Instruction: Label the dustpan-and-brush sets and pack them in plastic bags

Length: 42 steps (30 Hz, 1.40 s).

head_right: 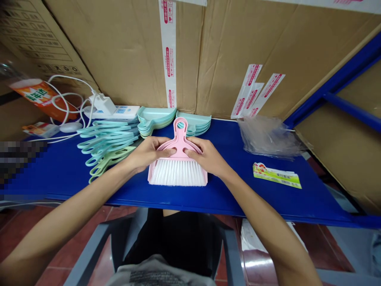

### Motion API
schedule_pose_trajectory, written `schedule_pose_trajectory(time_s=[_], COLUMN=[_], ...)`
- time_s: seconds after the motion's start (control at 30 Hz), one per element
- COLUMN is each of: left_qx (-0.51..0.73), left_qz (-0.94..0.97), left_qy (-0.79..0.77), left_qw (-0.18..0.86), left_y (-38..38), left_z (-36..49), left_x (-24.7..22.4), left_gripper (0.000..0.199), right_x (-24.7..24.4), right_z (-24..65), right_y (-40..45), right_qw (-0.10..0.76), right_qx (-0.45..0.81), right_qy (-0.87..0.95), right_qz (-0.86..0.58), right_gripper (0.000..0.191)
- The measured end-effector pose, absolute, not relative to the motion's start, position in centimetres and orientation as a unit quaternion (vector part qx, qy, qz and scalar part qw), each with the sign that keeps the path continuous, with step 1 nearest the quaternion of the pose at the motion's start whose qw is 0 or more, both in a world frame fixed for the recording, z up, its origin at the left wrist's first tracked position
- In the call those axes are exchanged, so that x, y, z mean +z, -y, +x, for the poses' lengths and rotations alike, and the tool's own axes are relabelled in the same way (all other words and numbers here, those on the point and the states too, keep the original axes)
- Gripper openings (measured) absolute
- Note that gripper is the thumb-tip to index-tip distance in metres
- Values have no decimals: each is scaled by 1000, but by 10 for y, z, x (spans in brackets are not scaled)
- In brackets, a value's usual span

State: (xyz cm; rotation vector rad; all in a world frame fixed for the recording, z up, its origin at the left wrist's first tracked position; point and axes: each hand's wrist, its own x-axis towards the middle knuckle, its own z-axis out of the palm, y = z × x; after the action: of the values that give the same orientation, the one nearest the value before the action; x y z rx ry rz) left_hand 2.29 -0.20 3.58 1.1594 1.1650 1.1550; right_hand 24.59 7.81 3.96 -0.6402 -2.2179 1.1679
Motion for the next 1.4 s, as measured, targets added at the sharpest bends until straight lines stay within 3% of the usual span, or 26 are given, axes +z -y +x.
schedule_pose_trajectory(time_s=[0.23,0.37,0.57,0.77,0.9,1.0,1.07,1.2,1.27,1.33,1.4], left_qx=[505,526,489,494,498,493,471,375,318,283,253], left_qz=[487,456,467,457,459,433,423,459,475,490,514], left_qy=[-450,-461,-478,-484,-454,-411,-385,-415,-432,-441,-453], left_qw=[552,550,560,559,579,633,672,691,698,696,683], left_y=[0,-3,-6,-8,-8,-7,-6,-6,-4,-2,0], left_z=[23,18,18,18,18,14,9,1,1,2,4], left_x=[38,37,30,25,27,32,36,40,40,40,41], left_gripper=[59,68,48,52,55,61,62,61,59,53,48], right_x=[42,46,44,60,64,57,51,44,41,37,31], right_z=[250,261,265,277,280,274,268,265,266,266,263], right_y=[-85,-98,-103,-102,-105,-102,-98,-98,-105,-113,-118], right_qw=[294,201,117,37,174,264,262,180,251,357,376], right_qx=[427,438,444,565,619,629,627,625,538,363,211], right_qy=[815,842,851,781,708,664,673,715,751,794,831], right_qz=[-259,-242,-257,-264,-292,-306,-293,-258,-290,-333,-352], right_gripper=[41,45,36,38,41,57,62,65,72,63,67])
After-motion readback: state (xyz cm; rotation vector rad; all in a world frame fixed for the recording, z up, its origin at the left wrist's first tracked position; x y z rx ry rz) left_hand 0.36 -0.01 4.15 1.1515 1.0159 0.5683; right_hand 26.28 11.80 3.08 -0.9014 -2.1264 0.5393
